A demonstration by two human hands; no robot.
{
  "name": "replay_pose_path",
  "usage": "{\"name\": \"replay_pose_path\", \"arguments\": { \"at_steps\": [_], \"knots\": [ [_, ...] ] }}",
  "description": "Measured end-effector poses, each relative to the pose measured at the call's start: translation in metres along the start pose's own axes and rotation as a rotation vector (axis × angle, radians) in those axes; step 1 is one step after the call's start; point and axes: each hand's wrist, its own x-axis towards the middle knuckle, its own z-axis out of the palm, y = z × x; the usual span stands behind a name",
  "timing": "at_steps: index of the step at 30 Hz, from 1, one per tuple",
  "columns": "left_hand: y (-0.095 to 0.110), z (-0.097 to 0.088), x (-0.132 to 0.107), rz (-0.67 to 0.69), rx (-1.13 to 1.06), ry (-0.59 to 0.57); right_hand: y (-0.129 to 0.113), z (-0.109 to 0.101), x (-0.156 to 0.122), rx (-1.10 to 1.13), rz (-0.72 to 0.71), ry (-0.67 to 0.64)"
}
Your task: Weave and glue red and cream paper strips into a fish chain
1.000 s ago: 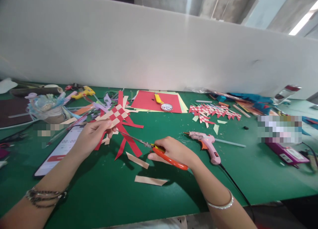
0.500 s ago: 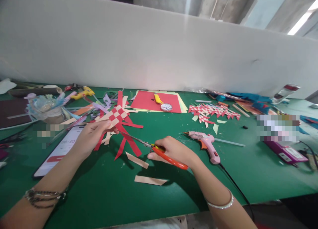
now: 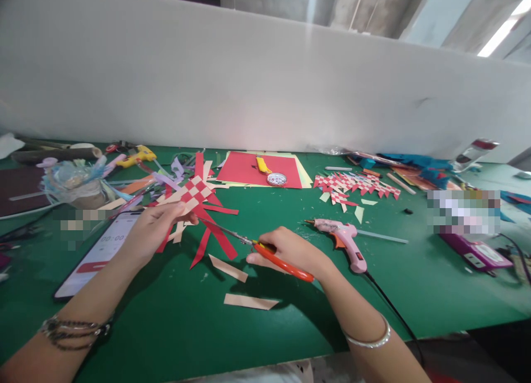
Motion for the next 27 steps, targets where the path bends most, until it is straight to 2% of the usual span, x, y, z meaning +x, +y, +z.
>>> {"name": "replay_pose_path", "arguments": {
  "at_steps": [6, 10, 16, 19, 22, 24, 27],
  "knots": [
    [0.001, 0.001, 0.0, 0.006, -0.005, -0.002, -0.002, -0.001, 0.001, -0.001, 0.025, 0.0],
    [0.003, 0.002, 0.001, 0.006, -0.074, 0.071, -0.002, -0.002, 0.001, -0.02, 0.035, -0.009],
    [-0.005, -0.001, 0.006, 0.024, -0.063, 0.132, 0.001, 0.0, 0.003, -0.168, 0.191, 0.031],
    [-0.002, -0.001, 0.003, 0.035, 0.011, 0.116, 0.0, 0.002, 0.003, -0.314, 0.292, 0.108],
    [0.006, 0.001, -0.002, 0.042, 0.099, 0.042, -0.005, 0.0, 0.002, -0.39, 0.285, 0.089],
    [0.013, 0.005, -0.005, 0.079, 0.151, -0.006, -0.011, -0.003, 0.003, -0.325, 0.236, 0.129],
    [0.021, 0.015, -0.011, 0.139, 0.205, -0.057, -0.022, -0.01, 0.01, 0.009, 0.121, 0.315]
  ]
}}
